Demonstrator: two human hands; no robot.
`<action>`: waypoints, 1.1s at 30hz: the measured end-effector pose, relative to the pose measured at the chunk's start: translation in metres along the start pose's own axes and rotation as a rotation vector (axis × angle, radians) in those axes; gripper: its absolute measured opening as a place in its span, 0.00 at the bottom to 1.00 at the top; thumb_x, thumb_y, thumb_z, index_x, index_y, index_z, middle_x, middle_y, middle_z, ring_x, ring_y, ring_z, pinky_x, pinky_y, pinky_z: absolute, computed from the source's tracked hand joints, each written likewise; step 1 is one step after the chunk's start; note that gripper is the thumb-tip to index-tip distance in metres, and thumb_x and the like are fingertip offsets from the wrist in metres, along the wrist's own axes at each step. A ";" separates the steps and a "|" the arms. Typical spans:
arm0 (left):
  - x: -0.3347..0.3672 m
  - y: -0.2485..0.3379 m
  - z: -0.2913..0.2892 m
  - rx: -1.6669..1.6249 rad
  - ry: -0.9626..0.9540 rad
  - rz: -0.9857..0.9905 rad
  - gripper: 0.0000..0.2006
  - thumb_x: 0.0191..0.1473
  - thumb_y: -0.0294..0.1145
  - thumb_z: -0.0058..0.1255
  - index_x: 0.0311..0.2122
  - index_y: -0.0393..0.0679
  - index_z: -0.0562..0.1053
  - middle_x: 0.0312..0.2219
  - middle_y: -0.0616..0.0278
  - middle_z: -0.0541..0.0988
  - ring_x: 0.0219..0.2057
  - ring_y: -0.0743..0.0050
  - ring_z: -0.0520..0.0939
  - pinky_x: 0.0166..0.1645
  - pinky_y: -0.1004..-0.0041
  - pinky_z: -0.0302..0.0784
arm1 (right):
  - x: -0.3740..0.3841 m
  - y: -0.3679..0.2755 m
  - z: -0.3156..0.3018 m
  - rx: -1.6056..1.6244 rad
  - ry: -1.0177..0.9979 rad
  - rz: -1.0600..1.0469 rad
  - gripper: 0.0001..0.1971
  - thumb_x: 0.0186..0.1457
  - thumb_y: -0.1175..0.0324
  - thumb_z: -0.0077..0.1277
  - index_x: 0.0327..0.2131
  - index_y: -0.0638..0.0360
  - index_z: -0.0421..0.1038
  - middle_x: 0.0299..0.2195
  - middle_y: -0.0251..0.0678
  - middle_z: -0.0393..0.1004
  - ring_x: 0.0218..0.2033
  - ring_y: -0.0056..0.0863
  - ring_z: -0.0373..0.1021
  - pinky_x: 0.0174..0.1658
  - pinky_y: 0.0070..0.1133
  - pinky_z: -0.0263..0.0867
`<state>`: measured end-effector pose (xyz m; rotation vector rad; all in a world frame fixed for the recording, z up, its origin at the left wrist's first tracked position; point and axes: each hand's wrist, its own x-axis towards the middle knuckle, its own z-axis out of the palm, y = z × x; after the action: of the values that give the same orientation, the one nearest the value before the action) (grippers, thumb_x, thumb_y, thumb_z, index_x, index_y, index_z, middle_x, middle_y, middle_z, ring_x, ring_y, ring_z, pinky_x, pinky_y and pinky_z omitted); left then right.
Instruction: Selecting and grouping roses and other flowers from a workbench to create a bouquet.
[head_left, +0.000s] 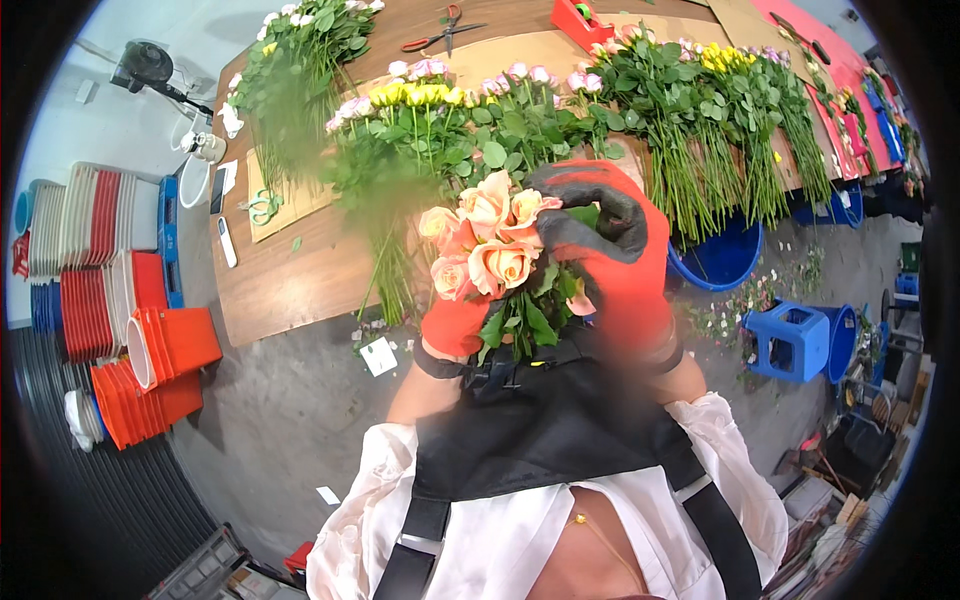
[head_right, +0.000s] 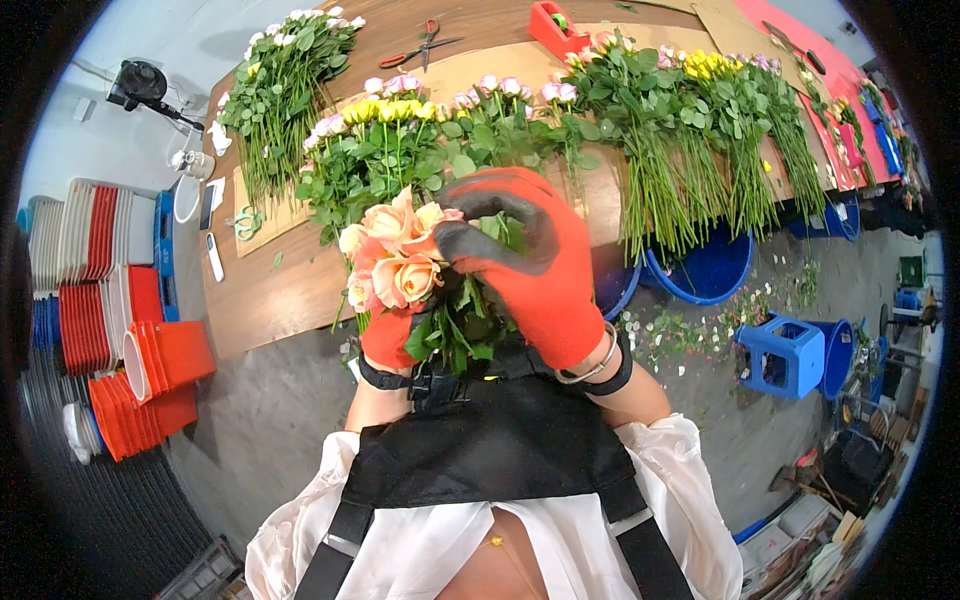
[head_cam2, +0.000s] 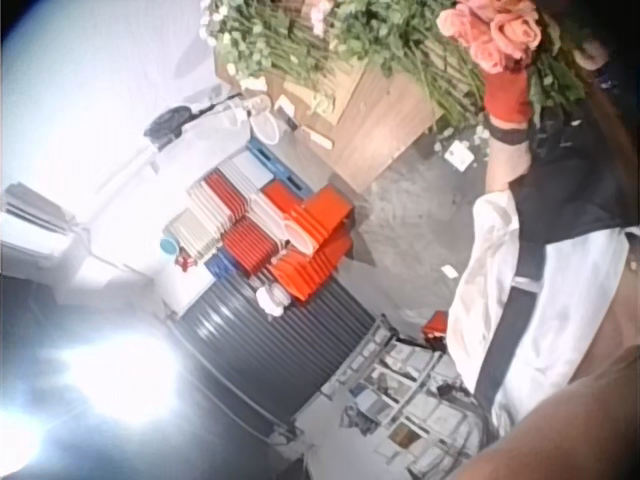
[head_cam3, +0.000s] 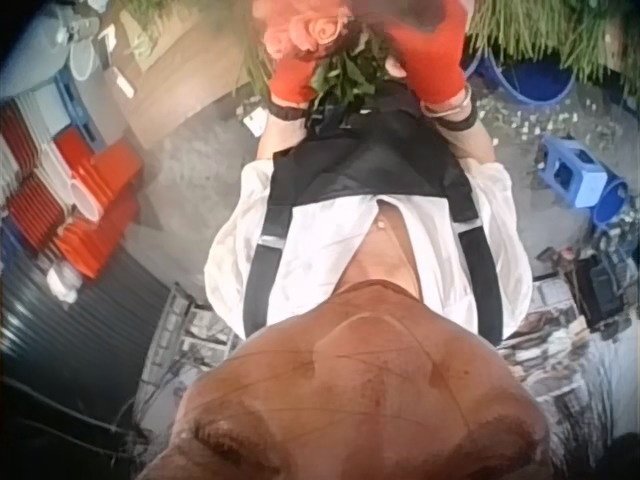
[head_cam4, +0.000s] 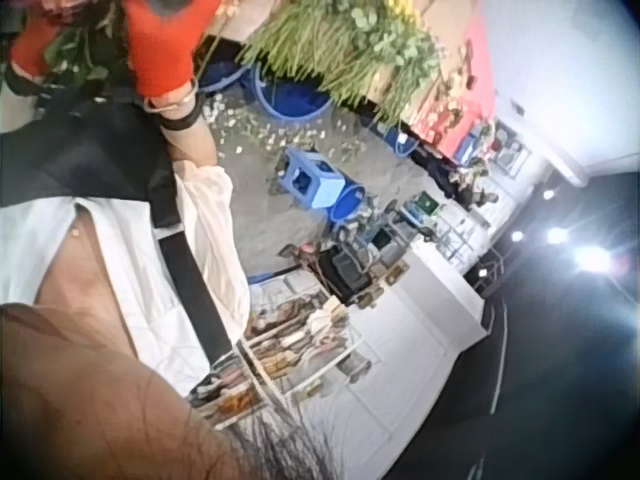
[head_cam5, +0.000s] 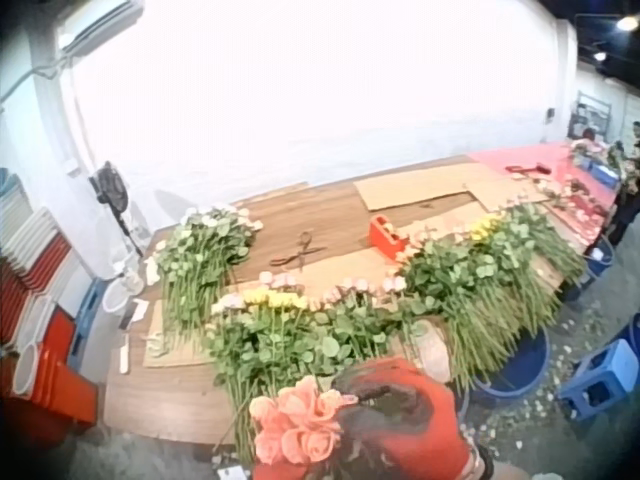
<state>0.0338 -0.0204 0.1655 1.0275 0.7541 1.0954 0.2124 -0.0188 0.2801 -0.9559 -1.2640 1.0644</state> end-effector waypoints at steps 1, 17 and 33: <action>0.002 0.000 0.000 0.150 -0.012 0.040 0.27 0.58 0.28 0.50 0.61 0.41 0.57 0.52 0.57 0.71 0.50 0.68 0.76 0.52 0.70 0.75 | -0.001 0.002 0.002 0.064 0.058 0.045 0.17 0.41 0.83 0.59 0.39 0.65 0.74 0.41 0.38 0.74 0.43 0.27 0.71 0.48 0.22 0.66; -0.050 -0.008 -0.108 0.104 0.321 -0.029 0.16 0.55 0.36 0.51 0.47 0.41 0.72 0.38 0.58 0.77 0.37 0.67 0.78 0.41 0.70 0.75 | 0.006 0.127 -0.094 0.091 -0.476 0.617 0.16 0.53 0.58 0.53 0.37 0.63 0.75 0.37 0.38 0.77 0.32 0.28 0.71 0.37 0.24 0.66; -0.048 0.044 -0.099 0.351 0.437 0.056 0.17 0.60 0.34 0.44 0.52 0.40 0.68 0.42 0.57 0.77 0.43 0.64 0.76 0.48 0.67 0.72 | 0.027 0.310 -0.015 -1.416 0.190 0.250 0.19 0.45 0.61 0.60 0.42 0.52 0.69 0.45 0.37 0.68 0.50 0.39 0.63 0.51 0.37 0.56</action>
<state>-0.0845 -0.0333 0.1711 1.1181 1.3099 1.2833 0.2017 0.0859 -0.0133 -2.2295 -1.7168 0.0605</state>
